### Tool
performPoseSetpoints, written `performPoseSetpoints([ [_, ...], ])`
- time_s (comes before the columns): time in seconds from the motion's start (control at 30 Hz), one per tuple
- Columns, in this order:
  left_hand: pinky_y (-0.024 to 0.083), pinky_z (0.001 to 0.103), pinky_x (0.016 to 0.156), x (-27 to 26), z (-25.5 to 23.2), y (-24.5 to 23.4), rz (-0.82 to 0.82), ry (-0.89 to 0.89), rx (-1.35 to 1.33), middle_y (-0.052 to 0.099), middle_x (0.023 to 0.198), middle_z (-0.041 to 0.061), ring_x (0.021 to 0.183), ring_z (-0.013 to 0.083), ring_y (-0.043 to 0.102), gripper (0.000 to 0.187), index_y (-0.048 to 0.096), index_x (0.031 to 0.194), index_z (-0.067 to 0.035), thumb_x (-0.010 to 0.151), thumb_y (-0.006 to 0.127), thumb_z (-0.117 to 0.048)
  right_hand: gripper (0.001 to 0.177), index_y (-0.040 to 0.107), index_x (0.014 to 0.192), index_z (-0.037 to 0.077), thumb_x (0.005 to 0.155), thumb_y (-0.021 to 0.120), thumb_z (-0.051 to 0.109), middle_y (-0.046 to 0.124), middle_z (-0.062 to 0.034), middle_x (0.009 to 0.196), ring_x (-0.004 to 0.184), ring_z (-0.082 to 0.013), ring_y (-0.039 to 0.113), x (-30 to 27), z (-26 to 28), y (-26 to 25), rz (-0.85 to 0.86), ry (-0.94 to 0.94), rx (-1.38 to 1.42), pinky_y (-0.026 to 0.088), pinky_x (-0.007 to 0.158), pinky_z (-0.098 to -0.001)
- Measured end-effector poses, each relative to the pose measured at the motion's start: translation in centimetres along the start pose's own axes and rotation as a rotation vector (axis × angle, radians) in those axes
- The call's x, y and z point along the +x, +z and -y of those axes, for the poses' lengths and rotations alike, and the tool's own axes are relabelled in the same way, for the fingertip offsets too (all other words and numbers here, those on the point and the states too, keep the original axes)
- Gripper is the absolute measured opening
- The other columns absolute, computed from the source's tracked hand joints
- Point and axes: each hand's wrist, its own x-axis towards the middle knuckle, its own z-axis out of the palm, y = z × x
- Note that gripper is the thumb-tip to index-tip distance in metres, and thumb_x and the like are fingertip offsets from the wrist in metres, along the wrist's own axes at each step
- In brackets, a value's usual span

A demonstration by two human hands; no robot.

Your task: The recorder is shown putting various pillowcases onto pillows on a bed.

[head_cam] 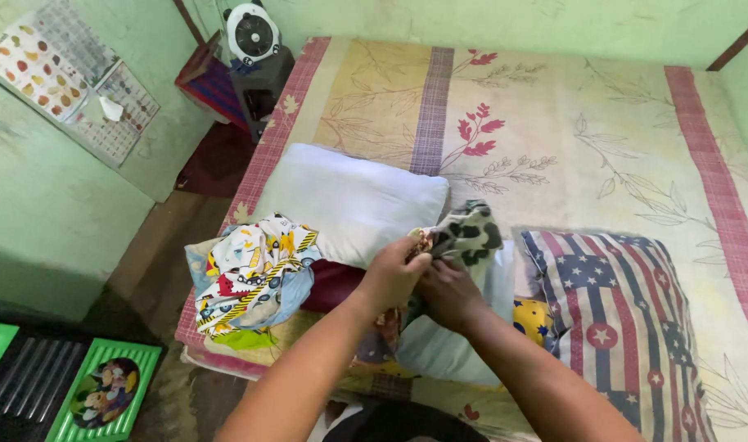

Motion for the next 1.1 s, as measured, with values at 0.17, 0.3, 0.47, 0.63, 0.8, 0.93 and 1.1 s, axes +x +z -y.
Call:
performPoseSetpoints([
  [0.17, 0.049, 0.055, 0.076, -3.1, -5.3, -0.2, -0.207, 0.109, 0.989, 0.063, 0.109, 0.021, 0.099, 0.0442, 0.062, 0.063, 0.061, 0.123, -0.004, 0.071, 0.08, -0.033, 0.027, 0.064, 0.105, 0.015, 0.081, 0.07, 0.024, 0.068, -0.0061, 0.082, 0.083, -0.03, 0.069, 0.1, -1.9, -2.0, -0.083, 0.394, 0.069, 0.046, 0.077, -0.0504],
  [0.3, 0.048, 0.054, 0.08, -3.1, 0.3, -1.6, -0.285, 0.137, 1.215, 0.066, 0.106, 0.012, 0.098, 0.0364, 0.065, 0.048, 0.065, 0.12, -0.011, 0.075, 0.074, -0.028, 0.031, 0.065, 0.104, 0.014, 0.076, 0.073, 0.025, 0.069, -0.0068, 0.077, 0.077, -0.0308, 0.07, -0.2, -2.5, -3.5, -0.074, 0.431, 0.029, 0.048, 0.07, -0.0504],
  [0.47, 0.05, 0.054, 0.086, -2.7, 1.6, -9.1, -0.171, -0.225, 1.345, 0.069, 0.112, 0.009, 0.102, 0.0319, 0.068, 0.02, 0.07, 0.11, -0.016, 0.093, 0.059, -0.017, 0.047, 0.069, 0.12, 0.017, 0.074, 0.077, 0.022, 0.074, -0.0107, 0.097, 0.085, -0.0317, 0.073, -3.7, -5.6, -6.8, -0.095, 0.513, 0.184, 0.056, 0.074, -0.0442],
  [0.63, 0.052, 0.045, 0.097, -0.9, 11.4, -9.3, 0.059, -0.359, 0.486, 0.071, 0.121, 0.017, 0.109, 0.0302, 0.069, 0.04, 0.068, 0.129, -0.007, 0.098, 0.058, -0.03, 0.049, 0.073, 0.122, 0.019, 0.073, 0.078, 0.015, 0.077, -0.0099, 0.101, 0.085, -0.0289, 0.073, -3.8, -3.4, -13.2, -0.206, 0.688, 0.309, 0.057, 0.074, -0.0396],
  [0.8, 0.047, 0.034, 0.104, -1.9, 4.2, -5.4, -0.112, 0.084, -0.214, 0.062, 0.136, 0.011, 0.12, 0.0195, 0.062, 0.064, 0.046, 0.149, -0.004, 0.105, 0.042, -0.049, 0.032, 0.073, 0.12, 0.008, 0.089, 0.077, 0.017, 0.077, -0.0099, 0.097, 0.079, -0.018, 0.069, -4.0, -4.1, -17.9, -0.508, 0.959, 0.633, 0.054, 0.075, -0.0327],
  [0.93, 0.044, 0.035, 0.11, -2.3, 0.5, -7.6, -0.149, 0.418, 0.252, 0.061, 0.141, 0.017, 0.131, 0.0261, 0.059, 0.065, 0.049, 0.148, 0.002, 0.107, 0.047, -0.049, 0.023, 0.072, 0.117, 0.002, 0.097, 0.071, 0.013, 0.074, -0.0068, 0.107, 0.088, -0.0137, 0.067, -4.0, -3.6, -20.8, -0.87, 0.945, 1.087, 0.053, 0.078, -0.0277],
  [1.1, 0.051, 0.036, 0.099, -3.9, 10.1, -13.5, -0.043, -0.129, 0.312, 0.068, 0.134, 0.015, 0.121, 0.0263, 0.064, 0.072, 0.059, 0.142, -0.006, 0.095, 0.053, -0.06, 0.022, 0.071, 0.116, 0.003, 0.1, 0.066, 0.016, 0.074, -0.0079, 0.108, 0.09, -0.0177, 0.071, -4.5, -3.8, -21.8, -1.032, 0.932, 1.353, 0.057, 0.081, -0.0302],
])
